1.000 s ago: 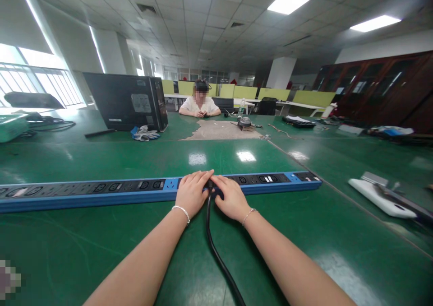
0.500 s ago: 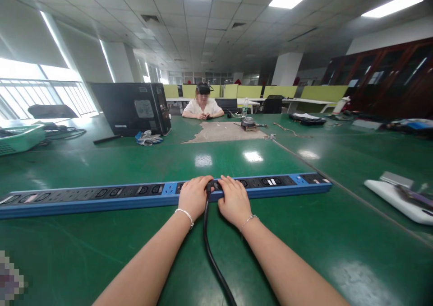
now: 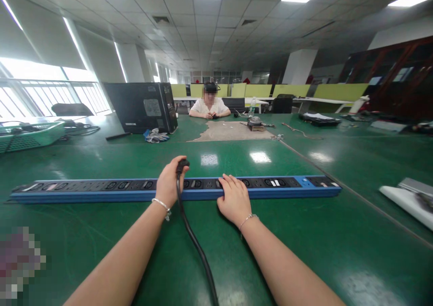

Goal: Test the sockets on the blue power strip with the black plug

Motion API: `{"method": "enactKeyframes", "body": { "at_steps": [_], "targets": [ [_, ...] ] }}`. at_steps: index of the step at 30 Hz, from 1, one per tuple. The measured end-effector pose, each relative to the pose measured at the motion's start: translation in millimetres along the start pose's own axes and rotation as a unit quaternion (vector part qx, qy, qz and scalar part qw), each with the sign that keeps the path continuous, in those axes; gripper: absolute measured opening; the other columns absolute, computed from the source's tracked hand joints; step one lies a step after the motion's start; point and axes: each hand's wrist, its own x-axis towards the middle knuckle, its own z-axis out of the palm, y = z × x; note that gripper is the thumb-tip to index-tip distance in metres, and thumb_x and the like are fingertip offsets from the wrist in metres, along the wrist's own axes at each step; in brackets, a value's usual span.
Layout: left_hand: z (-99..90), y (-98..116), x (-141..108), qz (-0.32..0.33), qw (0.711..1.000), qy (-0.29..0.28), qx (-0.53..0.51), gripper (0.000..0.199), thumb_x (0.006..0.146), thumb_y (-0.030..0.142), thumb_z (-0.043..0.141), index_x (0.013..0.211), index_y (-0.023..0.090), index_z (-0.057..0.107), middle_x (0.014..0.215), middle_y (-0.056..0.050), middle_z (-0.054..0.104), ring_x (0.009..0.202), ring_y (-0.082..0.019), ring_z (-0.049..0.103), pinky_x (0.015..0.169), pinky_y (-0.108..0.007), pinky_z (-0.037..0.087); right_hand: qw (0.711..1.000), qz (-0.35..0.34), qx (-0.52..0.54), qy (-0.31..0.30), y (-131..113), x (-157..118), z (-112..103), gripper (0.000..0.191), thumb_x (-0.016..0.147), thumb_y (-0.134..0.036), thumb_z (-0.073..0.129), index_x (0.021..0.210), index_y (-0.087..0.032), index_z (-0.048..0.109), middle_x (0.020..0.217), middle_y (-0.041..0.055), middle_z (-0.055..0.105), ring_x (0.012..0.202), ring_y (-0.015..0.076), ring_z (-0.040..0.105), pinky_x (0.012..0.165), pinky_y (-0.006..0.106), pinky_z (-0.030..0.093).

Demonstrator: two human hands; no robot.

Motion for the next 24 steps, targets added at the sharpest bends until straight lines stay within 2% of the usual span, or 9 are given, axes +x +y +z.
{"method": "enactKeyframes", "body": {
  "at_steps": [2,4,8,11,15,24],
  "targets": [
    [-19.3,-24,3,-0.05,0.999,-0.014,-0.006,0.035,0.082,0.04,0.044,0.111,0.022,0.053,0.1,-0.005,0.065,0.088,-0.02,0.062,0.081,-0.035,0.048,1.0,-0.001,0.003,0.006,0,0,1,0.052,0.07,-0.016,0.048,0.121,-0.016,0.053,0.13,0.0074,0.051,0.123,0.0214,0.038,0.104,0.036,0.022],
    [-33.3,-47,1,-0.052,0.997,-0.051,-0.024,0.035,0.082,0.041,0.043,0.108,0.021,0.054,0.102,-0.005,0.066,0.091,-0.019,0.061,0.083,-0.034,0.048,1.0,-0.003,0.005,0.014,0,0,2,0.051,0.07,-0.016,0.047,0.12,-0.015,0.054,0.129,0.007,0.052,0.122,0.0213,0.038,0.104,0.036,0.022],
    [-39.9,-70,-10,-0.038,0.989,-0.145,-0.003,0.038,0.08,0.043,0.045,0.109,0.022,0.054,0.097,-0.004,0.067,0.091,-0.02,0.062,0.083,-0.033,0.048,1.0,-0.006,0.002,0.021,1,0,3,0.051,0.069,-0.016,0.047,0.12,-0.015,0.054,0.129,0.007,0.052,0.122,0.022,0.038,0.104,0.036,0.022],
    [-31.7,-72,-15,-0.007,0.986,-0.164,0.019,0.038,0.082,0.043,0.044,0.112,0.022,0.053,0.1,-0.004,0.067,0.093,-0.019,0.062,0.085,-0.032,0.047,1.0,-0.007,-0.002,0.019,1,0,3,0.051,0.069,-0.016,0.047,0.12,-0.015,0.054,0.129,0.0069,0.052,0.122,0.022,0.038,0.104,0.036,0.022],
    [-22.6,-66,-20,0.039,0.984,-0.15,0.085,0.034,0.084,0.041,0.041,0.111,0.025,0.055,0.102,-0.004,0.066,0.095,-0.02,0.06,0.086,-0.034,0.046,1.0,-0.007,-0.006,0.016,1,0,3,0.051,0.069,-0.015,0.047,0.12,-0.016,0.054,0.128,0.0065,0.053,0.121,0.0218,0.039,0.104,0.036,0.022],
    [-28.2,-54,-30,0.083,0.972,-0.148,0.162,0.035,0.086,0.042,0.04,0.114,0.026,0.054,0.11,-0.004,0.065,0.101,-0.021,0.058,0.089,-0.035,0.043,1.0,-0.011,-0.012,0.012,2,0,2,0.052,0.069,-0.015,0.048,0.121,-0.017,0.053,0.13,0.0066,0.052,0.122,0.0213,0.038,0.103,0.036,0.023]
  ]
}}
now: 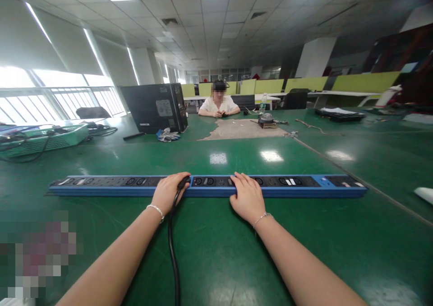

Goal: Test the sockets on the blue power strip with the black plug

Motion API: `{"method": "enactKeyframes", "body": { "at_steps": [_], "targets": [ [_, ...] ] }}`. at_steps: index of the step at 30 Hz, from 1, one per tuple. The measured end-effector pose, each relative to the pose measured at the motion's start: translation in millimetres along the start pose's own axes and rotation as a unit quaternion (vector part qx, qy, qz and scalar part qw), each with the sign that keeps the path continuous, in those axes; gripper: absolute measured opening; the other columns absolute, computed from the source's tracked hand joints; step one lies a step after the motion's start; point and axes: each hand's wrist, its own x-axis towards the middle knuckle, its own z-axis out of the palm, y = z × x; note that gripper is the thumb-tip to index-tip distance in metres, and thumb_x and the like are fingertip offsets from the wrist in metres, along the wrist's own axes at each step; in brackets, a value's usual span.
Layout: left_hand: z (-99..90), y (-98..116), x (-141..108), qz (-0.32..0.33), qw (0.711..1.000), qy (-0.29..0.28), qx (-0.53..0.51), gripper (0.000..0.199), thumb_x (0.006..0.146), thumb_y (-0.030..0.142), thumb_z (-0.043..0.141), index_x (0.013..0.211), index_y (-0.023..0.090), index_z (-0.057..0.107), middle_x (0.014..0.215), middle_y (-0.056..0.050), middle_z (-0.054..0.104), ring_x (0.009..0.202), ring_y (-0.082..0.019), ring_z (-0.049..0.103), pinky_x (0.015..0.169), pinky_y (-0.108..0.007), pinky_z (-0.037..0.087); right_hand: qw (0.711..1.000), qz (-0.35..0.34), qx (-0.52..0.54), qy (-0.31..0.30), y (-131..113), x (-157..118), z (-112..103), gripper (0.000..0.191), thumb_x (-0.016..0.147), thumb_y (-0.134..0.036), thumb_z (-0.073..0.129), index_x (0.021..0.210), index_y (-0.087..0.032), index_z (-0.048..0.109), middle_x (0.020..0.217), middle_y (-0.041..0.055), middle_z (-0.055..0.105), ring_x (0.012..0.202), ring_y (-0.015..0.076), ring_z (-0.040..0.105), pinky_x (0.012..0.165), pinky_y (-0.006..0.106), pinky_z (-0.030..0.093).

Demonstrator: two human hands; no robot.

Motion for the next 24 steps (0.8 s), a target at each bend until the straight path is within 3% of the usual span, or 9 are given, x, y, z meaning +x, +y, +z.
{"method": "enactKeyframes", "body": {
  "at_steps": [7,12,15,18,21,24],
  "targets": [
    [9.8,-4,1,-0.003,0.999,0.039,0.006,0.033,0.086,0.045,0.042,0.109,0.026,0.056,0.107,-0.004,0.066,0.101,-0.021,0.058,0.089,-0.036,0.042,1.0,-0.009,-0.002,-0.022,-2,-1,-5,0.045,0.076,-0.032,0.055,0.12,-0.033,0.054,0.133,0.0028,0.047,0.123,0.0235,0.036,0.101,0.04,0.024],
    [16.7,-4,0,0.009,0.998,0.061,-0.031,0.032,0.085,0.043,0.044,0.108,0.023,0.056,0.102,-0.005,0.067,0.094,-0.021,0.061,0.086,-0.034,0.044,1.0,-0.009,-0.005,-0.025,0,-1,-6,0.039,0.082,-0.042,0.051,0.12,-0.037,0.054,0.132,0.0016,0.048,0.123,0.0229,0.036,0.1,0.039,0.026],
    [4.3,-4,2,-0.037,0.984,0.157,-0.077,0.032,0.084,0.043,0.046,0.107,0.023,0.057,0.101,-0.004,0.066,0.093,-0.019,0.061,0.085,-0.031,0.045,0.999,-0.014,-0.01,-0.027,1,0,-5,0.038,0.083,-0.042,0.05,0.12,-0.037,0.054,0.132,0.0014,0.049,0.123,0.0226,0.037,0.099,0.039,0.027],
    [-21.9,-15,4,-0.15,0.944,0.282,-0.084,0.036,0.084,0.043,0.046,0.112,0.023,0.054,0.104,-0.003,0.065,0.091,-0.018,0.061,0.083,-0.03,0.046,0.999,-0.017,-0.012,-0.027,1,0,-4,0.038,0.083,-0.043,0.05,0.12,-0.037,0.054,0.132,0.0014,0.049,0.123,0.0227,0.037,0.099,0.039,0.027],
    [-43.7,-42,1,-0.172,0.953,0.235,-0.088,0.036,0.081,0.045,0.048,0.11,0.025,0.056,0.103,-0.002,0.065,0.09,-0.018,0.061,0.081,-0.03,0.047,0.999,-0.016,-0.014,-0.027,1,0,-3,0.038,0.083,-0.042,0.05,0.121,-0.036,0.054,0.132,0.0017,0.049,0.123,0.023,0.037,0.099,0.039,0.027],
    [-48.4,-74,-8,-0.183,0.965,0.165,-0.088,0.039,0.079,0.046,0.047,0.109,0.024,0.058,0.103,-0.003,0.066,0.093,-0.02,0.061,0.082,-0.032,0.047,0.999,-0.014,-0.016,-0.027,2,0,-3,0.038,0.083,-0.041,0.05,0.12,-0.036,0.054,0.132,0.0017,0.049,0.123,0.0232,0.037,0.099,0.04,0.027]
  ]
}}
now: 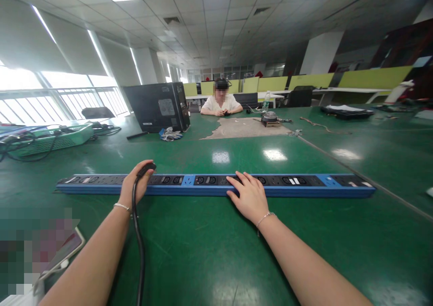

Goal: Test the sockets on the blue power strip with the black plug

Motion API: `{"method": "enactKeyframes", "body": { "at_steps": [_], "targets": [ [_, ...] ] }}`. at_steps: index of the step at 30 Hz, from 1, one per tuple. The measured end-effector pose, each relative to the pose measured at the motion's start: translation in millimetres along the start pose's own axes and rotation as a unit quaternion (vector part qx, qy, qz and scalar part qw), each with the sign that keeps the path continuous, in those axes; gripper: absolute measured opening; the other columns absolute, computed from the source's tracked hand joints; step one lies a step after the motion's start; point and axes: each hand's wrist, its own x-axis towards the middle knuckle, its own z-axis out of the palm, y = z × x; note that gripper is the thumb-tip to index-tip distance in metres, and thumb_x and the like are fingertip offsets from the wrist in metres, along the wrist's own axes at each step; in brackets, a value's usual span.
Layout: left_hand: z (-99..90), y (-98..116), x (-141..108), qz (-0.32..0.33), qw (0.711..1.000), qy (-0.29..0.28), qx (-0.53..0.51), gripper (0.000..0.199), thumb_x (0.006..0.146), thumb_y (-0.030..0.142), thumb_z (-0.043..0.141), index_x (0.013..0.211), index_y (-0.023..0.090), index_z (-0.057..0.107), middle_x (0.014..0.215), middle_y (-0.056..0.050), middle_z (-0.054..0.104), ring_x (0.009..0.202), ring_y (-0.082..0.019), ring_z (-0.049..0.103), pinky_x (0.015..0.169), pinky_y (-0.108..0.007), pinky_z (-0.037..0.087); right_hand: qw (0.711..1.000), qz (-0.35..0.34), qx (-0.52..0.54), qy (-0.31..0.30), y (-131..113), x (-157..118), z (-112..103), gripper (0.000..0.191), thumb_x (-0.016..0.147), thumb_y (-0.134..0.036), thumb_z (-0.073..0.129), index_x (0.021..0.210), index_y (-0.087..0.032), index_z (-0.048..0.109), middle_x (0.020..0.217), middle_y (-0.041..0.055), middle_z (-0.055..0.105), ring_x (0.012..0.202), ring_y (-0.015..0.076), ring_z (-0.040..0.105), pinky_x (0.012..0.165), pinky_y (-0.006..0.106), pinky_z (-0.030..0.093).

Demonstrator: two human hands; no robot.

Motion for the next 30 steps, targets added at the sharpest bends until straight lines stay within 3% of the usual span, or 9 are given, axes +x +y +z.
{"method": "enactKeyframes", "body": {
  "at_steps": [4,8,15,20,26,30],
  "targets": [
    [2.0,-30,-1,0.007,0.996,-0.085,0.014,0.045,0.077,0.05,0.046,0.111,0.022,0.057,0.106,-0.005,0.066,0.096,-0.023,0.061,0.087,-0.035,0.045,1.0,-0.003,-0.002,-0.003,0,0,0,0.038,0.083,-0.042,0.051,0.12,-0.036,0.054,0.132,0.0018,0.049,0.122,0.0234,0.038,0.098,0.04,0.028],
    [6.9,-39,-2,0.021,0.991,-0.135,0.001,0.049,0.078,0.053,0.044,0.114,0.021,0.054,0.105,-0.007,0.066,0.094,-0.023,0.062,0.087,-0.035,0.046,1.0,-0.001,-0.003,-0.006,0,1,0,0.039,0.082,-0.042,0.051,0.12,-0.036,0.054,0.132,0.0019,0.049,0.122,0.0232,0.038,0.098,0.04,0.028],
    [2.5,-39,0,0.051,0.988,-0.144,0.036,0.049,0.079,0.053,0.041,0.114,0.021,0.055,0.11,-0.006,0.064,0.1,-0.023,0.06,0.089,-0.034,0.045,1.0,0.0,0.001,-0.006,1,1,0,0.039,0.082,-0.041,0.051,0.12,-0.036,0.054,0.132,0.0019,0.049,0.123,0.023,0.038,0.099,0.039,0.028],
    [0.5,-34,-2,0.083,0.976,-0.192,0.057,0.047,0.078,0.051,0.041,0.111,0.021,0.057,0.107,-0.007,0.066,0.095,-0.023,0.061,0.088,-0.035,0.046,1.0,0.001,-0.002,-0.009,1,1,-1,0.039,0.082,-0.042,0.051,0.121,-0.036,0.054,0.133,0.002,0.048,0.123,0.0235,0.037,0.099,0.04,0.027],
    [2.7,-35,-8,0.099,0.979,-0.166,0.058,0.047,0.081,0.051,0.039,0.112,0.02,0.057,0.108,-0.008,0.065,0.098,-0.023,0.061,0.089,-0.034,0.045,1.0,0.002,-0.002,-0.011,-1,1,-1,0.039,0.083,-0.042,0.05,0.121,-0.036,0.054,0.133,0.002,0.048,0.123,0.0239,0.037,0.098,0.041,0.027],
    [1.0,-37,-9,0.106,0.976,-0.178,0.064,0.048,0.081,0.051,0.04,0.115,0.021,0.056,0.11,-0.008,0.065,0.099,-0.022,0.061,0.088,-0.033,0.046,1.0,0.006,-0.006,-0.009,-1,1,-1,0.039,0.083,-0.041,0.05,0.121,-0.036,0.054,0.133,0.0024,0.048,0.123,0.0242,0.037,0.099,0.042,0.027]
  ]
}}
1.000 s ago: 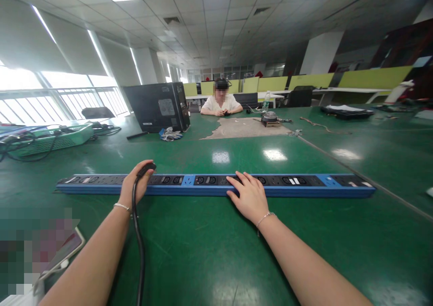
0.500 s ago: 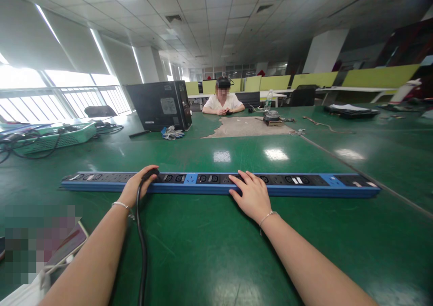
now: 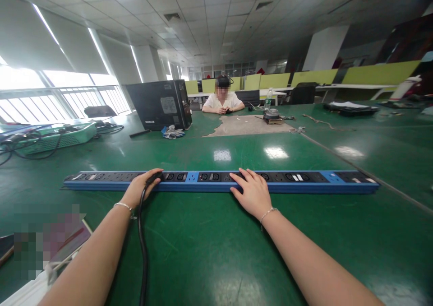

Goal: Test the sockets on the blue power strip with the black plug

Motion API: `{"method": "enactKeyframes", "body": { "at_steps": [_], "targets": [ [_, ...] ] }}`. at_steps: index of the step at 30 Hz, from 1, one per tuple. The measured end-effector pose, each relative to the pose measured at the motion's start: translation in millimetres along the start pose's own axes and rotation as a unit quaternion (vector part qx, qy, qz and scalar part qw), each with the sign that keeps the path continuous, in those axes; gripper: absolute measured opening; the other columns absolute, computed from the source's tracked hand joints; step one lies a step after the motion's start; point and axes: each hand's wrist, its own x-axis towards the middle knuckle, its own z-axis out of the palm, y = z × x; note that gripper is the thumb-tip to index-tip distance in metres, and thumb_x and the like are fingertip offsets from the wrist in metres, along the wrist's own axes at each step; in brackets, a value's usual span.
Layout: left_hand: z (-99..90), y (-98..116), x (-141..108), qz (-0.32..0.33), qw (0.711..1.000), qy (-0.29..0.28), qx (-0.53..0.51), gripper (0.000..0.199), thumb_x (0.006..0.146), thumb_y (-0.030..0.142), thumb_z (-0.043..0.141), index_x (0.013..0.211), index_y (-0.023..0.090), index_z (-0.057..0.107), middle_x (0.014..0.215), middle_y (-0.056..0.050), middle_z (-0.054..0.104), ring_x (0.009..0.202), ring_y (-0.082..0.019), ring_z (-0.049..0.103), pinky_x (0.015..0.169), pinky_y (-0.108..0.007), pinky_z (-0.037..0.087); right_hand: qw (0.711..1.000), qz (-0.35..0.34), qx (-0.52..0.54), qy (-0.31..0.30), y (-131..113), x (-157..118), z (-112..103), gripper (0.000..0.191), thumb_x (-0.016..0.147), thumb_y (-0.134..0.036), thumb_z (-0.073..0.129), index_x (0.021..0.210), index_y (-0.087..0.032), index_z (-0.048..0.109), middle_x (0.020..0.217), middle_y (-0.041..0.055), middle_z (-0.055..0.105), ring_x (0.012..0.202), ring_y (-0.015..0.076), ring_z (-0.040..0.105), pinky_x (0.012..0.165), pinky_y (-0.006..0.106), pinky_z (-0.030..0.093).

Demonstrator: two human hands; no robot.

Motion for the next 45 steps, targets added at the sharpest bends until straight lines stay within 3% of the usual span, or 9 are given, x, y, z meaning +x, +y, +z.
{"method": "enactKeyframes", "body": {
  "at_steps": [7,17,19,23,24,26,32,37,45],
  "targets": [
    [-0.3,0,2,-0.038,0.999,0.0,0.028,0.046,0.08,0.05,0.041,0.115,0.024,0.056,0.105,-0.006,0.068,0.092,-0.023,0.064,0.082,-0.033,0.049,1.0,-0.001,0.0,-0.001,0,0,0,0.039,0.082,-0.042,0.051,0.121,-0.037,0.054,0.133,0.0023,0.048,0.123,0.0241,0.037,0.099,0.041,0.027],
    [4.6,-1,2,-0.013,1.0,0.017,-0.013,0.042,0.078,0.048,0.043,0.108,0.021,0.056,0.099,-0.007,0.068,0.089,-0.022,0.063,0.083,-0.033,0.047,1.0,-0.007,-0.002,-0.001,1,-1,-1,0.038,0.083,-0.042,0.05,0.121,-0.038,0.053,0.133,0.0018,0.048,0.123,0.0234,0.037,0.098,0.04,0.028],
    [1.1,0,2,-0.029,0.997,0.062,-0.038,0.04,0.078,0.047,0.044,0.106,0.021,0.057,0.1,-0.007,0.067,0.091,-0.023,0.062,0.085,-0.035,0.047,1.0,-0.006,-0.003,0.0,1,-1,-1,0.038,0.083,-0.042,0.049,0.121,-0.038,0.053,0.133,0.0016,0.048,0.123,0.0233,0.037,0.098,0.04,0.028],
    [-12.9,15,5,-0.105,0.962,0.238,-0.082,0.04,0.081,0.046,0.043,0.111,0.021,0.052,0.11,-0.008,0.063,0.099,-0.023,0.058,0.09,-0.039,0.044,1.0,-0.005,-0.003,-0.001,1,-1,0,0.038,0.084,-0.041,0.049,0.121,-0.038,0.053,0.133,0.0014,0.048,0.123,0.0235,0.036,0.098,0.041,0.027],
    [-14.5,23,6,-0.101,0.963,0.232,-0.093,0.04,0.081,0.046,0.044,0.112,0.022,0.052,0.11,-0.007,0.063,0.1,-0.022,0.058,0.091,-0.039,0.043,1.0,-0.005,-0.003,-0.001,1,-1,0,0.038,0.084,-0.041,0.049,0.121,-0.038,0.053,0.133,0.0015,0.048,0.123,0.0235,0.036,0.098,0.041,0.027],
    [-11.5,41,10,-0.068,0.98,0.154,-0.11,0.041,0.08,0.047,0.046,0.112,0.022,0.053,0.109,-0.006,0.064,0.1,-0.022,0.058,0.091,-0.038,0.044,1.0,-0.004,-0.002,0.0,1,0,0,0.038,0.083,-0.041,0.05,0.121,-0.038,0.053,0.133,0.0015,0.048,0.123,0.0235,0.037,0.098,0.041,0.027],
    [26.9,88,23,0.008,0.991,0.025,-0.13,0.042,0.083,0.046,0.043,0.114,0.02,0.053,0.11,-0.007,0.064,0.098,-0.021,0.06,0.089,-0.035,0.046,1.0,-0.004,0.002,0.006,0,-1,0,0.038,0.083,-0.041,0.05,0.121,-0.038,0.053,0.132,0.002,0.048,0.123,0.0234,0.037,0.098,0.041,0.028],
    [44.4,92,26,0.032,0.994,0.005,-0.105,0.037,0.084,0.041,0.043,0.114,0.023,0.053,0.11,-0.005,0.064,0.1,-0.02,0.06,0.09,-0.035,0.045,1.0,-0.001,0.0,-0.001,-1,0,0,0.039,0.082,-0.04,0.052,0.121,-0.038,0.053,0.133,0.0013,0.048,0.123,0.0232,0.036,0.098,0.041,0.027],
    [44.1,102,19,0.05,0.998,0.015,-0.046,0.034,0.085,0.039,0.042,0.113,0.025,0.055,0.111,-0.005,0.064,0.1,-0.02,0.06,0.09,-0.034,0.044,1.0,0.003,0.01,0.005,-1,0,1,0.038,0.081,-0.04,0.052,0.12,-0.038,0.054,0.133,0.0011,0.048,0.123,0.0235,0.037,0.098,0.041,0.028]
  ]
}}
